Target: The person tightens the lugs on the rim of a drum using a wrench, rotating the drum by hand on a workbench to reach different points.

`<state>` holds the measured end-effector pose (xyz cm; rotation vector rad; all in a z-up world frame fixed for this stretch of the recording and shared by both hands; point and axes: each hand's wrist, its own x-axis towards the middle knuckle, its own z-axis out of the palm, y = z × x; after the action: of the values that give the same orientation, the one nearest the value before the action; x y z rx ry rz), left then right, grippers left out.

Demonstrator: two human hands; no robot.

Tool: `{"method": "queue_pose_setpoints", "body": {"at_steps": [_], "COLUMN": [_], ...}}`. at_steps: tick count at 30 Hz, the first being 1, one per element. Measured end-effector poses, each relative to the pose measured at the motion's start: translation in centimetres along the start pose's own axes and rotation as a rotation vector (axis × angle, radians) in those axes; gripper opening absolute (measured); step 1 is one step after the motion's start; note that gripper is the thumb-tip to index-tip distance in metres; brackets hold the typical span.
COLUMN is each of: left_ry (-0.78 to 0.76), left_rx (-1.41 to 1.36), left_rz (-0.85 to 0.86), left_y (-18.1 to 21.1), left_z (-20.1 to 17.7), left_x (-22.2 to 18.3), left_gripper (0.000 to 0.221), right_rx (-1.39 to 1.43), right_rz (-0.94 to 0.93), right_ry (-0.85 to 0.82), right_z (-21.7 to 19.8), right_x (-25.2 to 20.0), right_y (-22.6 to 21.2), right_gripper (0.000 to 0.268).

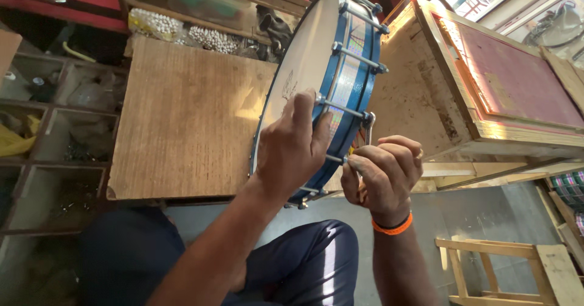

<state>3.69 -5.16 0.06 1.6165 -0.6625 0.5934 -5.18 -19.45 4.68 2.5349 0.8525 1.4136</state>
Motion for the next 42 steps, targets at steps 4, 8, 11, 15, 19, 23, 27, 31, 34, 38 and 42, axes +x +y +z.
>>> {"method": "queue_pose_setpoints", "body": {"at_steps": [4, 8, 11, 15, 19, 23, 27, 31, 34, 38, 42], "left_ry": [-0.028, -0.045, -0.030, -0.093, -0.022, -0.024, -0.045, -0.015, -0.041, -0.031, -0.053], "left_rx": [0.002, 0.026, 0.035, 0.031, 0.062, 0.054, 0.055, 0.076, 0.055, 0.031, 0.024], "left_rz": [0.008, 0.022, 0.076, 0.049, 0.108, 0.089, 0.004, -0.026, -0.050, -0.049, -0.048], "left_y": [0.1, 0.2, 0.2, -0.1, -0.1, 0.1, 0.5, 0.5, 0.3, 0.1, -0.2], "left_z": [-0.3, -0.8, -1.1, -1.4, -1.5, -1.6, -0.9, -0.6, -0.6, -0.4, -0.2], "left_x": [-0.5, -1.2, -1.7, -2.6, -3.2, -3.9, -3.7, -4.0, -4.1, -4.0, -3.7], "left_gripper": [0.035, 0.036, 0.036, 0.034, 0.035, 0.034, 0.033, 0.035, 0.034, 0.033, 0.032], "right_rx": [0.040, 0.069, 0.123, 0.338, 0.535, 0.488, 0.295, 0.520, 0.734, 0.672, 0.443], "right_rz": [0.080, 0.133, 0.338, 0.732, 0.775, 0.856, 0.664, 0.844, 0.898, 0.874, 1.119], "right_ry": [0.101, 0.274, 0.280, 0.103, -0.108, -0.166, 0.093, 0.107, 0.075, 0.112, 0.121], "right_z": [-0.6, -1.1, -1.2, -2.2, 0.0, 3.1, 2.9, 2.0, 1.4, 0.7, -1.2], "right_x": [1.8, 2.8, 4.0, 6.4, 7.5, 6.0, 5.7, 5.5, 4.8, 3.1, -1.3], "right_y": [-0.9, -0.1, -0.3, 0.2, 5.5, 7.9, 6.4, 3.3, 3.2, 4.7, 5.7], "right_gripper": [0.006, 0.026, 0.025, 0.028, 0.027, 0.031, 0.028, 0.023, 0.018, 0.011, 0.013]}}
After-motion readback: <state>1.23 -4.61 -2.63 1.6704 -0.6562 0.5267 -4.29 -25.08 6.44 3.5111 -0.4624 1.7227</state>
